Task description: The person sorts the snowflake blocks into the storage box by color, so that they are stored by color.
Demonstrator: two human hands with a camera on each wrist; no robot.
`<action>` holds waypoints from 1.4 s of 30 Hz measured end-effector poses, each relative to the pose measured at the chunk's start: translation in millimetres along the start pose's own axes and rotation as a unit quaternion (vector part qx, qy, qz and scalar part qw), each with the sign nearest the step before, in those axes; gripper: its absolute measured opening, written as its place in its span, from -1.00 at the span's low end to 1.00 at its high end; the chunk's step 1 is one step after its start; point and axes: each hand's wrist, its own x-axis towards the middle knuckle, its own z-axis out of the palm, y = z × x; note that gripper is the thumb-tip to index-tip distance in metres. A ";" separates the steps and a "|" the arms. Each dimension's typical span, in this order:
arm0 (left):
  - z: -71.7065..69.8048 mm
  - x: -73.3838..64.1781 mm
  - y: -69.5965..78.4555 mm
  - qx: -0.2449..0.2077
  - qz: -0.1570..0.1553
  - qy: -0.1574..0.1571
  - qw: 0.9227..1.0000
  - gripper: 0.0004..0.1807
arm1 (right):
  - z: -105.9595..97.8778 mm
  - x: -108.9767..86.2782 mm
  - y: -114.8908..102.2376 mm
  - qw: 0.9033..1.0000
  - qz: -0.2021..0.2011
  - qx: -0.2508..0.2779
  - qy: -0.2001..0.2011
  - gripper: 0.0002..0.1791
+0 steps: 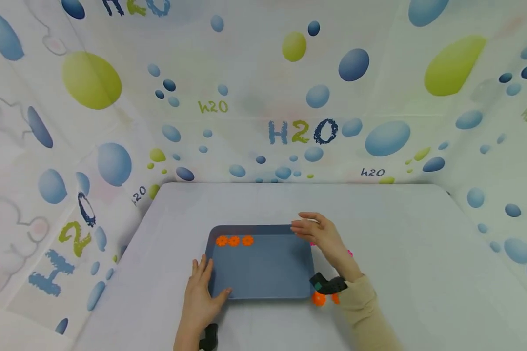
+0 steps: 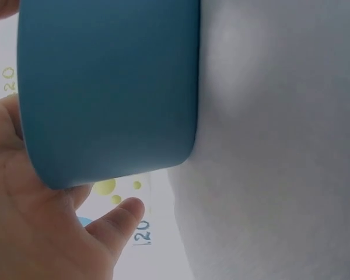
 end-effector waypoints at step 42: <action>-4.1 -1.0 -0.8 -0.007 -0.011 -0.027 1.000 -0.05 | -8.5 -111.1 64.0 0.925 0.073 -0.368 0.055 -0.72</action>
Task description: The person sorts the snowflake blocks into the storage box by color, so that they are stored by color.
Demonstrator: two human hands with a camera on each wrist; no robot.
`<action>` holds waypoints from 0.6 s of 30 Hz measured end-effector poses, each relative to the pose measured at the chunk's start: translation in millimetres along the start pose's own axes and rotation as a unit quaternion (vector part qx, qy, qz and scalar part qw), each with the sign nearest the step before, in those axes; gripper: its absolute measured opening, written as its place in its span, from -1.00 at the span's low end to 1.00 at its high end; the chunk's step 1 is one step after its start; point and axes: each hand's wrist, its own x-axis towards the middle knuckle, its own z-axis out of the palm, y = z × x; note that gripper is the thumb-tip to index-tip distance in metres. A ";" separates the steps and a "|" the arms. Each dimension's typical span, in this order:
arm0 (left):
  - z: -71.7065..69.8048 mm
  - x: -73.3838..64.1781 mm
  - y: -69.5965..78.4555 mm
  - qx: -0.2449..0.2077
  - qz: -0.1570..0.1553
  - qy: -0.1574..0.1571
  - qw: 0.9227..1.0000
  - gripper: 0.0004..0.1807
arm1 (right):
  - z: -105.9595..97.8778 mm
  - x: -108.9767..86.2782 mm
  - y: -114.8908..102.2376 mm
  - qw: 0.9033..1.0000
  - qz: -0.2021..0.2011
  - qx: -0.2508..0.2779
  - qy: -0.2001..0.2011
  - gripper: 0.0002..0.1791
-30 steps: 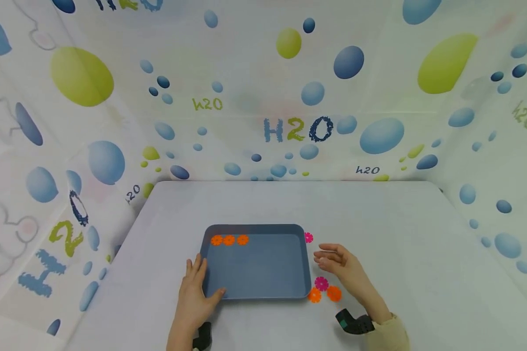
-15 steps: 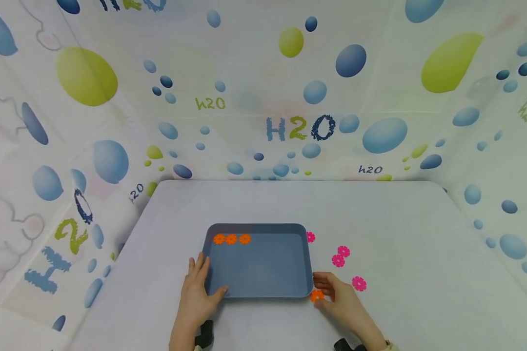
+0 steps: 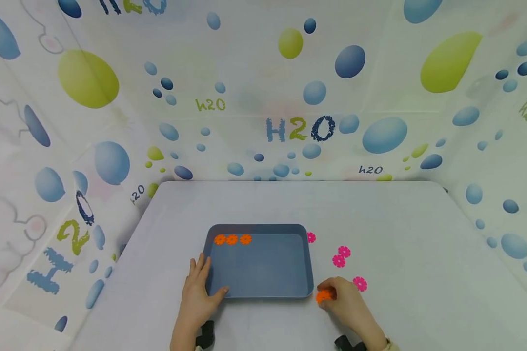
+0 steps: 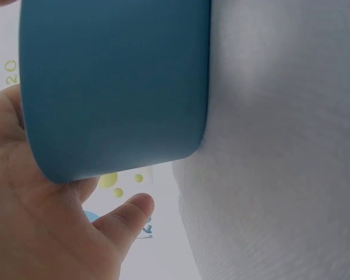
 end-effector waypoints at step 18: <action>1.5 1.1 1.4 -0.005 -0.008 -0.002 1.000 -0.06 | -49.2 57.3 -8.5 0.961 0.001 0.271 -0.050 -0.60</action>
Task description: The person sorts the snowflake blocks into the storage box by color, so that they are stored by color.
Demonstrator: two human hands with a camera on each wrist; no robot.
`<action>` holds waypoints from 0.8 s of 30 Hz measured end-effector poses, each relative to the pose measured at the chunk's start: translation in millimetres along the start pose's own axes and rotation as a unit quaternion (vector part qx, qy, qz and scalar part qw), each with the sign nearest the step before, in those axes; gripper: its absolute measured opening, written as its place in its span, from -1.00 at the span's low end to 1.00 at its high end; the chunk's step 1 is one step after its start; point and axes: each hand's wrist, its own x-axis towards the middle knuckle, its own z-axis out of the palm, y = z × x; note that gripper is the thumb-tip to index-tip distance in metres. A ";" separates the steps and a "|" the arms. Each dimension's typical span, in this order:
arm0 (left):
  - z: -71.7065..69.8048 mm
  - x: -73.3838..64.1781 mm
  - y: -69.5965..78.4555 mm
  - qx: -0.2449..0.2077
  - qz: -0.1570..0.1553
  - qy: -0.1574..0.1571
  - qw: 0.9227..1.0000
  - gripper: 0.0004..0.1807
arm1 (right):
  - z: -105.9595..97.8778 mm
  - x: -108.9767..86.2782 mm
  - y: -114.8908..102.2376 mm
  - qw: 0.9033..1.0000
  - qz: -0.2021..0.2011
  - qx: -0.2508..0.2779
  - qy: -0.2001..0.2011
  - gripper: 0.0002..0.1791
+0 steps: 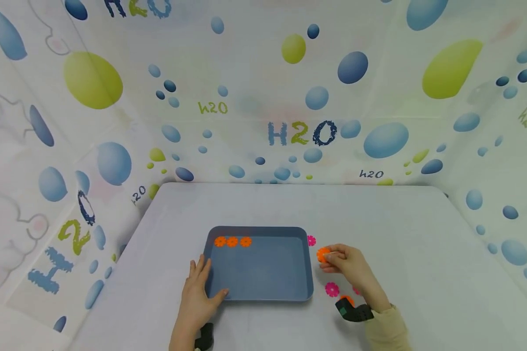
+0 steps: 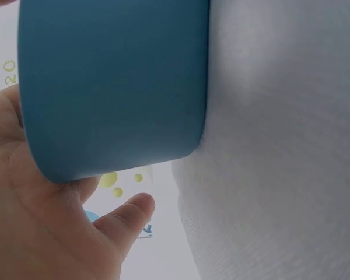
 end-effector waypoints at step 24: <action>1.1 -1.8 -0.3 0.012 0.003 0.008 1.000 -0.06 | 129.2 108.8 -6.5 0.994 0.088 0.060 -0.024 -0.68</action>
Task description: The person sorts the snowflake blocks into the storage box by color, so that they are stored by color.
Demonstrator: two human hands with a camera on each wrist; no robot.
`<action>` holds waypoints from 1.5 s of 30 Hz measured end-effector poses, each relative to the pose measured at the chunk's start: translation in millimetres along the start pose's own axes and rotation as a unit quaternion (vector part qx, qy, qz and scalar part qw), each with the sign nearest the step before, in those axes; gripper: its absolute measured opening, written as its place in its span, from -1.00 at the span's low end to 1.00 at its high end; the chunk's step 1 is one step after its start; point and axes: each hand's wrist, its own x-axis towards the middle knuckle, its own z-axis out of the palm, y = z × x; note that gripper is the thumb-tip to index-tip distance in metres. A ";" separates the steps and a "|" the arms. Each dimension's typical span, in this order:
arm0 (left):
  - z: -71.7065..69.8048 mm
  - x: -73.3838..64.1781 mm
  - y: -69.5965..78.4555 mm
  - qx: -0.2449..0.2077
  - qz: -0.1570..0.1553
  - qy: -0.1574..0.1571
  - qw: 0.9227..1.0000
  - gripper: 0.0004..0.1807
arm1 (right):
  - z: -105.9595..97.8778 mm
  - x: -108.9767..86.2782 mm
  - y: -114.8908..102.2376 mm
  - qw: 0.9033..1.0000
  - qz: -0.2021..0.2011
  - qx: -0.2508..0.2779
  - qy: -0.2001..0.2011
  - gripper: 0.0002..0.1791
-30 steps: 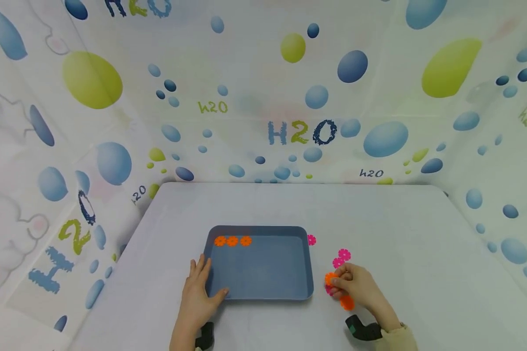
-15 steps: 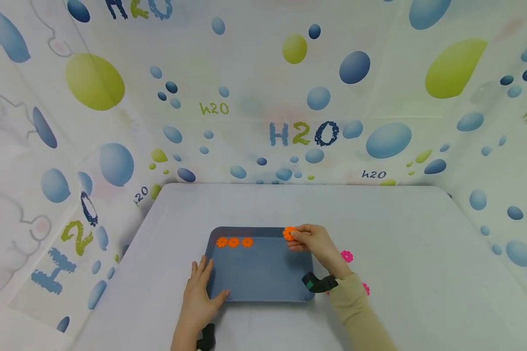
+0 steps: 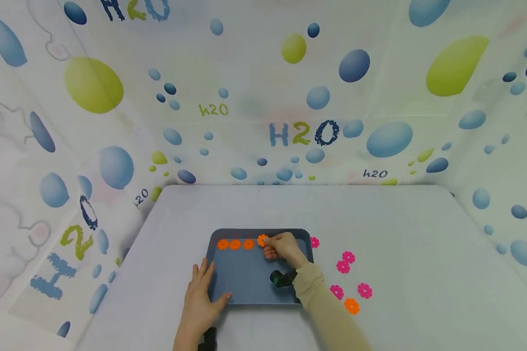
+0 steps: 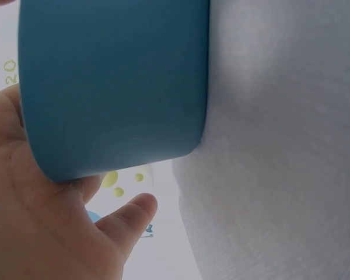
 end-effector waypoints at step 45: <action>1.1 1.4 -4.4 -0.005 0.006 -0.005 1.000 -0.07 | -70.2 -63.5 -39.2 0.992 -0.078 -0.050 0.083 -0.56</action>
